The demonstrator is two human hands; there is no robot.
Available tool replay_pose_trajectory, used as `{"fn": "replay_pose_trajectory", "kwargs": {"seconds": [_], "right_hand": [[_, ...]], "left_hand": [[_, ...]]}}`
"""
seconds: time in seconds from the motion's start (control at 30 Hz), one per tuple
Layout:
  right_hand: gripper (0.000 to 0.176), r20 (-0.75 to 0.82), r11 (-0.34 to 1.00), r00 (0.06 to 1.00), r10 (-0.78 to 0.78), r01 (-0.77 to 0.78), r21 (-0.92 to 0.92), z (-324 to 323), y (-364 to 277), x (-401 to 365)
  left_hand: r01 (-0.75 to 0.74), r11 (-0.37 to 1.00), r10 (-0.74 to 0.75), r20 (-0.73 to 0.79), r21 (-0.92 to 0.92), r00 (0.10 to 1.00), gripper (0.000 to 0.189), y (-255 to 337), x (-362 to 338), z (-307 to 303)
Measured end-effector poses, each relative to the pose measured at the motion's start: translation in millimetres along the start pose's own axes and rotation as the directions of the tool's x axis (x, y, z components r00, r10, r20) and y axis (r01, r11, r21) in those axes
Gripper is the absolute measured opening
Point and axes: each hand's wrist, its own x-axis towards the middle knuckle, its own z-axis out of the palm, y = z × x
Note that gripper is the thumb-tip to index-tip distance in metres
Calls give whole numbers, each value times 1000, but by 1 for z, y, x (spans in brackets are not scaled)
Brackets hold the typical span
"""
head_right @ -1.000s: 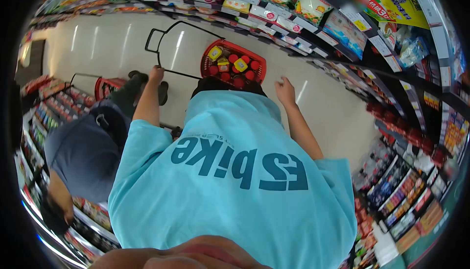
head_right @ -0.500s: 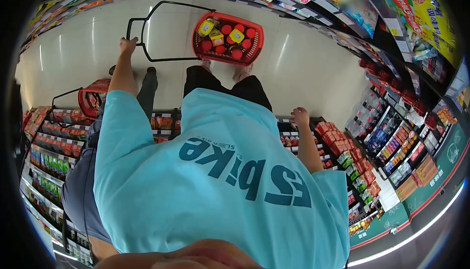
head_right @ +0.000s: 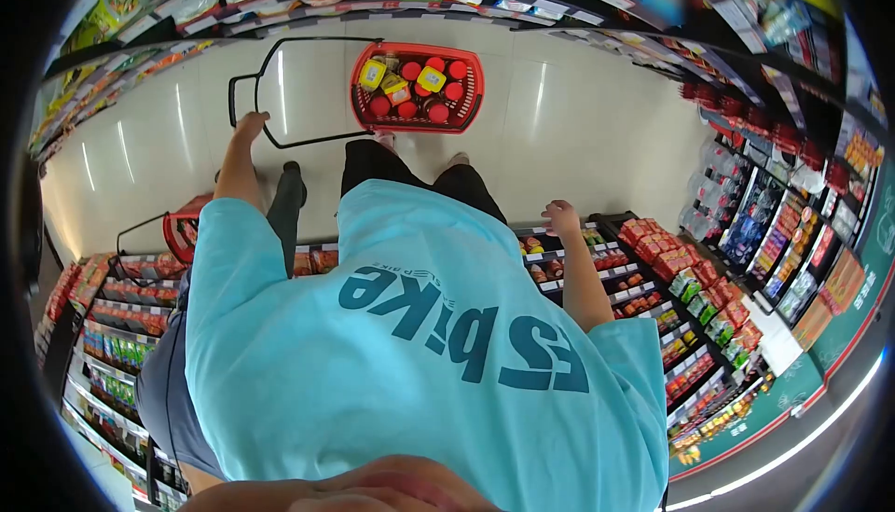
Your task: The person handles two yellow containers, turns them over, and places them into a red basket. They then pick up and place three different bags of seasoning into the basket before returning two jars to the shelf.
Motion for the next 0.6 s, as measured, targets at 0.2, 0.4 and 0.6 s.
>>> {"fn": "replay_pose_trajectory", "kwargs": {"seconds": [0.2,0.4,0.6], "right_hand": [[45,-17,999,1000,-2,3,40,-7,50,30],[41,40,999,998,48,-47,-24,2,64,11],[41,55,986,985,164,-163,-22,28,55,-7]], "left_hand": [[159,965,-196,-177,-207,964,85,-6,1,27],[201,962,-251,-318,-183,914,90,-37,12,-1],[-4,940,-84,-243,-341,966,91,-51,49,-5]]}}
